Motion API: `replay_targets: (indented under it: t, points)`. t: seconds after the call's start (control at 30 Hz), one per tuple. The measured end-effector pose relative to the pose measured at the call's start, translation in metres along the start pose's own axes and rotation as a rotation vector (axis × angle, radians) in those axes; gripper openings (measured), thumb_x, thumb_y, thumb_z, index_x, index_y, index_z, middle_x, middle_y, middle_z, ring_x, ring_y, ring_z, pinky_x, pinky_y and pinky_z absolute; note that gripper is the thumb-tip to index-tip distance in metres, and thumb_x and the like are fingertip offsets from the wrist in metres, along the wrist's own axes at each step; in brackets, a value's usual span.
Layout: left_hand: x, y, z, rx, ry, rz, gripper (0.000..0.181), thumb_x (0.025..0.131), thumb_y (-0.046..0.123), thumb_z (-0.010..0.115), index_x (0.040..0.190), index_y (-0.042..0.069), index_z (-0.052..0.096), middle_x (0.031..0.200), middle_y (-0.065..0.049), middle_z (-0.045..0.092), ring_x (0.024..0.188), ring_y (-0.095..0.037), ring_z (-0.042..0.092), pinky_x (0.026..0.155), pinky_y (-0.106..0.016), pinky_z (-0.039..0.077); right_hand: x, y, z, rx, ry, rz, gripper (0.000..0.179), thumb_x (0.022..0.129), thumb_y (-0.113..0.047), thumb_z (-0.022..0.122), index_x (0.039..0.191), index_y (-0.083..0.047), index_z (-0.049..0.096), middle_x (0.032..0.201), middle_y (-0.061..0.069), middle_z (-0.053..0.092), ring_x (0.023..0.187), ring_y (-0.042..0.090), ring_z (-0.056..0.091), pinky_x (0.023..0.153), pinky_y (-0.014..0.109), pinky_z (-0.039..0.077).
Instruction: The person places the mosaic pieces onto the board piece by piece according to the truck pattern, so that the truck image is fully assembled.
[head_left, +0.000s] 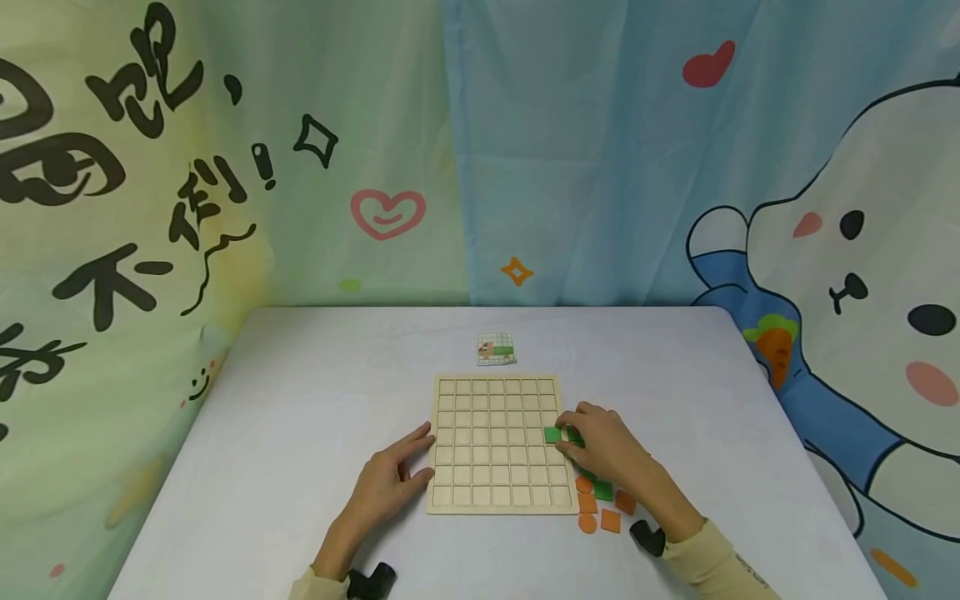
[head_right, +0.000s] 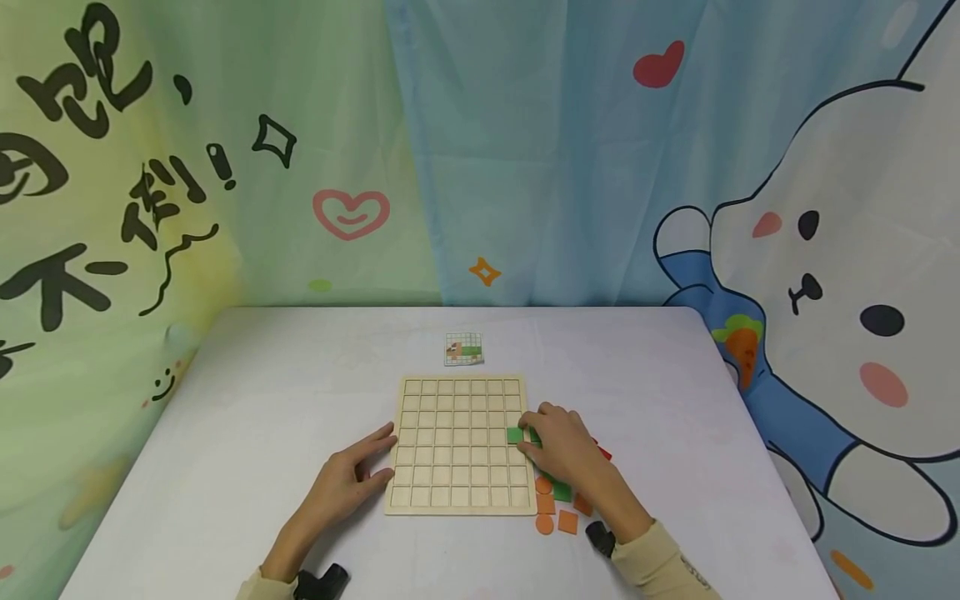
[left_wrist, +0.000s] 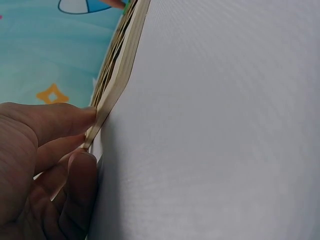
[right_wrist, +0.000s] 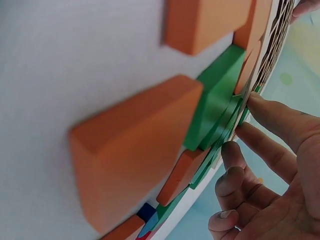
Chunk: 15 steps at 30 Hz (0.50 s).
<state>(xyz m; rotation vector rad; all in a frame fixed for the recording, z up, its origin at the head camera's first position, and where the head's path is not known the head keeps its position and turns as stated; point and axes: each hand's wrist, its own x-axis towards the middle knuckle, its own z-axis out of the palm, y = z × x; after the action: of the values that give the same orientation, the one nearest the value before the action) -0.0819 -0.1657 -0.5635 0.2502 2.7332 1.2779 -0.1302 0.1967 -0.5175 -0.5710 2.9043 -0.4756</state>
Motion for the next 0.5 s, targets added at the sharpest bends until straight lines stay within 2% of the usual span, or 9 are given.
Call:
replay_targets:
  t: [0.17,0.5]
  points:
    - [0.000,0.000,0.000,-0.001,-0.006,-0.004,0.052,0.093,0.014,0.081,0.143,0.013,0.068,0.160,0.001,0.057,0.058,0.000,0.045,0.056,-0.019,0.040,-0.001,0.004,0.002,0.008,0.003,0.000,0.031,0.093,-0.030,0.082,0.119,-0.014,0.076,0.096,0.001,0.065,0.078,0.012,0.049,0.077,0.039,0.042]
    - [0.000,0.001,0.001,0.007,0.010,0.005,0.051,0.092,0.013,0.081,0.142,0.012,0.068,0.158,0.001,0.059,0.058,0.000,0.045,0.056,-0.019,0.040,-0.006,0.015,-0.001,0.092,0.006,-0.002,0.033,0.095,-0.027,0.080,0.122,-0.010,0.075,0.098,0.001,0.066,0.082,0.010,0.055,0.077,0.035,0.049]
